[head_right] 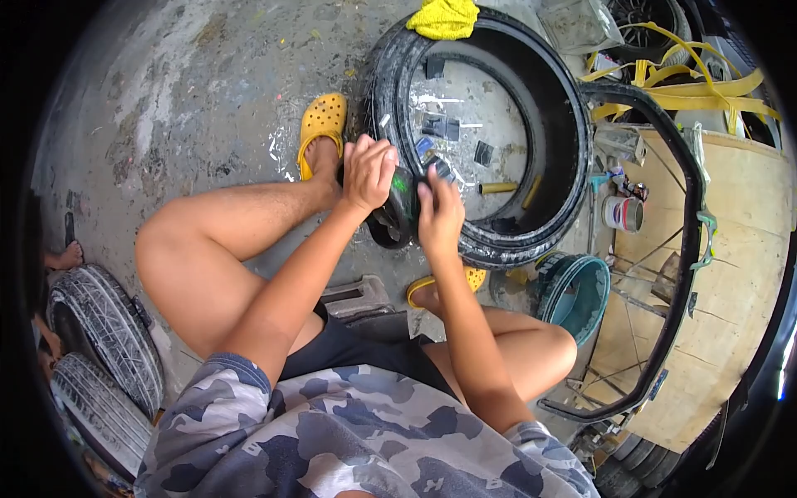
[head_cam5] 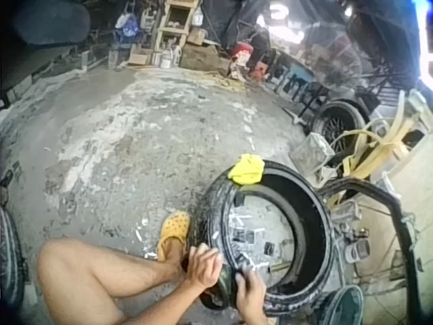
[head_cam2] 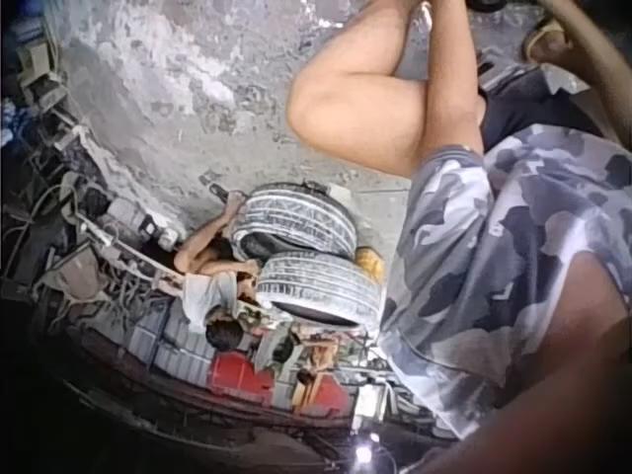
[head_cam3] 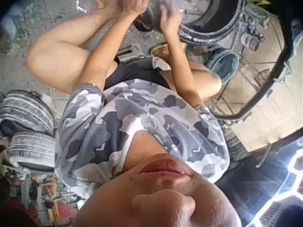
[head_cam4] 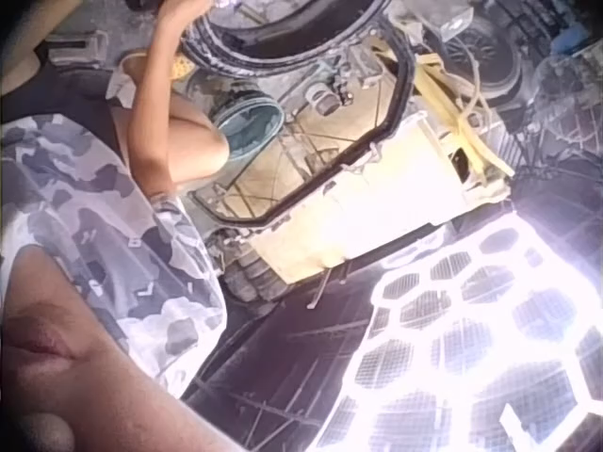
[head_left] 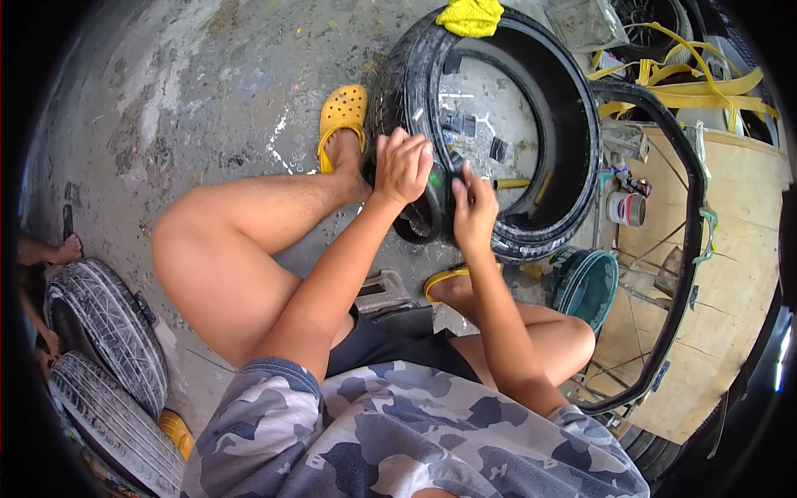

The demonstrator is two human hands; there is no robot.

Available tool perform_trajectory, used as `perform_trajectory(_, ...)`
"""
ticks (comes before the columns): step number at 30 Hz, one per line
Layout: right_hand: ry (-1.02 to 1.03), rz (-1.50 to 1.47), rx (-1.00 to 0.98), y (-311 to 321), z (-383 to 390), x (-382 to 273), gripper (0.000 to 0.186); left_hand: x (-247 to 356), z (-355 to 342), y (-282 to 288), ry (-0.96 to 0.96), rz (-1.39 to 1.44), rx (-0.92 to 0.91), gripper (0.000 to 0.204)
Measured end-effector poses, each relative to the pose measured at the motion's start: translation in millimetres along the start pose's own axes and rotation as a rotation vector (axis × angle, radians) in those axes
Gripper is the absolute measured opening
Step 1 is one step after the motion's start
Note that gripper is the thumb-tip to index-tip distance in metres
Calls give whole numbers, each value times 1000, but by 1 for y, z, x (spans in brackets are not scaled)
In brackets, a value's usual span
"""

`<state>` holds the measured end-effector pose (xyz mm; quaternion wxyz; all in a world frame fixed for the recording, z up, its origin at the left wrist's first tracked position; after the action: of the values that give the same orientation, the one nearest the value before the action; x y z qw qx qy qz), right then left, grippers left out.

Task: Sanding the inner surface of a tire to prepare it for a patch.

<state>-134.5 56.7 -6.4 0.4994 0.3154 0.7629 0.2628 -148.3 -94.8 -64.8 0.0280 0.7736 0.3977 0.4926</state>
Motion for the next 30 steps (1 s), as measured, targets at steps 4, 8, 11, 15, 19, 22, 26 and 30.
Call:
perform_trajectory(4,-44,-33,6,8,27,7,26,-3,1,-7,-4,9,12,24)
perform_trajectory(8,16,51,21,-9,-12,0,28,1,-9,1,-10,-11,-5,24)
perform_trajectory(11,-23,-1,-42,10,37,2,35,-2,0,-1,-3,-1,2,24)
perform_trajectory(15,95,40,24,-5,-3,7,27,-1,-4,-6,-4,27,21,25)
perform_trajectory(19,-34,-26,38,2,17,-8,24,-1,-3,0,2,6,14,25)
perform_trajectory(22,-132,-29,0,9,30,-5,24,-1,0,-5,-2,14,13,26)
perform_trajectory(26,-89,-11,55,-7,-5,0,27,0,-8,-1,-13,2,32,26)
perform_trajectory(30,-137,-63,81,9,58,-5,31,-4,4,-2,4,4,-15,24)
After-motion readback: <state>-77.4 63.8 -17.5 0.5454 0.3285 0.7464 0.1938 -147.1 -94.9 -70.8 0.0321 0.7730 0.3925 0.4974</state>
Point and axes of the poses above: each hand's wrist, its own z-axis away from the middle knuckle, its own y-axis out of the back of the hand, x = y × z, the point moved 3 cm from there along -z, towards the middle knuckle, and after that the axes turned 11 degrees about x, right-handed, at the moved point
